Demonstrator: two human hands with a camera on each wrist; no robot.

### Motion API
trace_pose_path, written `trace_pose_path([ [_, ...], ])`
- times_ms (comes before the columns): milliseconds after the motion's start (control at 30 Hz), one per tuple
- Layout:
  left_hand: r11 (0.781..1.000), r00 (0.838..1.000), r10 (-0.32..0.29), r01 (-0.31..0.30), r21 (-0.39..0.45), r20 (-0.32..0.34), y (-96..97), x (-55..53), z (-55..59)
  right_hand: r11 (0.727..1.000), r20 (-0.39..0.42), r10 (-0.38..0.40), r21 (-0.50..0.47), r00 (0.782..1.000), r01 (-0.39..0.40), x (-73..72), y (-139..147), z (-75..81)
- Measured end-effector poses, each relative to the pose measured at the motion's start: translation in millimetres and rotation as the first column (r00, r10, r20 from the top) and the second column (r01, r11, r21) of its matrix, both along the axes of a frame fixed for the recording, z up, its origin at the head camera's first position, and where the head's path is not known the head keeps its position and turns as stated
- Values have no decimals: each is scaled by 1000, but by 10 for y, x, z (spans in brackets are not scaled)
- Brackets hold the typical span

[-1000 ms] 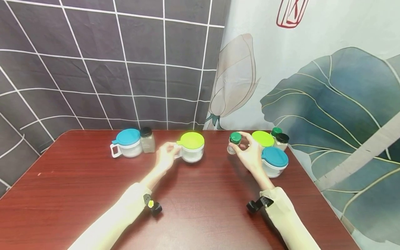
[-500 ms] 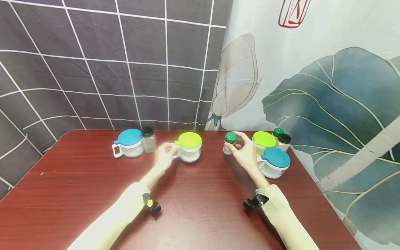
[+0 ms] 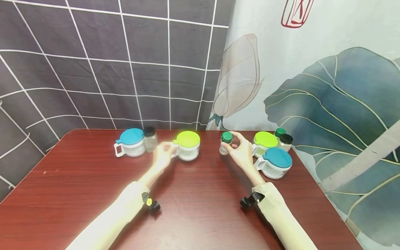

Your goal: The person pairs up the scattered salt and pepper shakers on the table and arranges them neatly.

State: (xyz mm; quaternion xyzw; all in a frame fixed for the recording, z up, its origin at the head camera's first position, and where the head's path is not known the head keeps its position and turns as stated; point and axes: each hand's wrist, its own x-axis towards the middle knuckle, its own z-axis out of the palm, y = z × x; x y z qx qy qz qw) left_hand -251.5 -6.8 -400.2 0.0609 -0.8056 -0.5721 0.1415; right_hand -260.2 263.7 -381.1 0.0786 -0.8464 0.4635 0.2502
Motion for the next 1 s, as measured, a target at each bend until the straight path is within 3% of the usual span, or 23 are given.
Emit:
trace_pose_path([
  [600,1000,999,28,-28,7,25,-70,22,20,999,48,38,0,998,-38,-70,-244,-35],
  [1000,999,999,43,-44,17,23,-114,37,9,995,35,95,-18,995,-94,-107,-384,-79],
])
